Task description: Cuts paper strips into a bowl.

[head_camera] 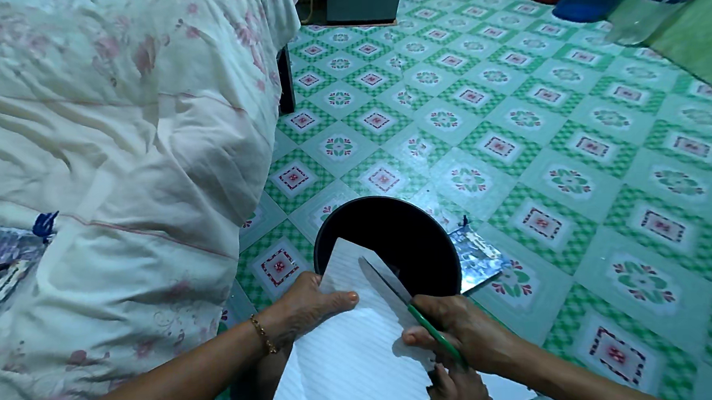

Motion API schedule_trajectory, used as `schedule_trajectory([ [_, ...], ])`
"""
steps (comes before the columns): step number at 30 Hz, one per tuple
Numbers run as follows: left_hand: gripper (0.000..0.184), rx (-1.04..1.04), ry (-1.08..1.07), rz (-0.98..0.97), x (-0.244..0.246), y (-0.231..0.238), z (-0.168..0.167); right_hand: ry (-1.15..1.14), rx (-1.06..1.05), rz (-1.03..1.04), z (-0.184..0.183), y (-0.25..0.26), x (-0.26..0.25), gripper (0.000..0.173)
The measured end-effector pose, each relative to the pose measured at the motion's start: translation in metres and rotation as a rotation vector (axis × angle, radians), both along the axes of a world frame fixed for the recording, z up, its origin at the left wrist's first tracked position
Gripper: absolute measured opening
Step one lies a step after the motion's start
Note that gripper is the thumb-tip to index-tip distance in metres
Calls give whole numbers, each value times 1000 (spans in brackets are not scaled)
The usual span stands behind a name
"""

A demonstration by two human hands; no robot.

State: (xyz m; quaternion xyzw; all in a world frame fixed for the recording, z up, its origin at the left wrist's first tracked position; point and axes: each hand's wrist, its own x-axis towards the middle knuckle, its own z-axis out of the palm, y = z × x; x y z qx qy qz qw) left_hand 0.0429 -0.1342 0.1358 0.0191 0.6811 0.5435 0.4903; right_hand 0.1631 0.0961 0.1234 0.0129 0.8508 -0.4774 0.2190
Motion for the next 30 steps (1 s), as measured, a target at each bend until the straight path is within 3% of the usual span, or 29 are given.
schedule_trajectory([
  [3,6,21,-30,-42,2,0,1,-13,-4,14,-2,-1,0,55],
  [8,7,31,-56,-59,3,2,0,52,-19,-7,-6,-4,0,56],
  [13,7,4,-70,-63,1,3,2,120,-98,-78,-12,-3,1,47],
  [20,5,-21,-64,-76,-1,2,-1,-43,-229,-113,-8,-3,0,33],
  [26,6,-21,-82,-118,1,5,0,-67,-180,-39,-8,-3,-5,46],
  [30,5,-28,-83,-134,0,8,2,-25,-159,-63,-8,-5,-6,45],
])
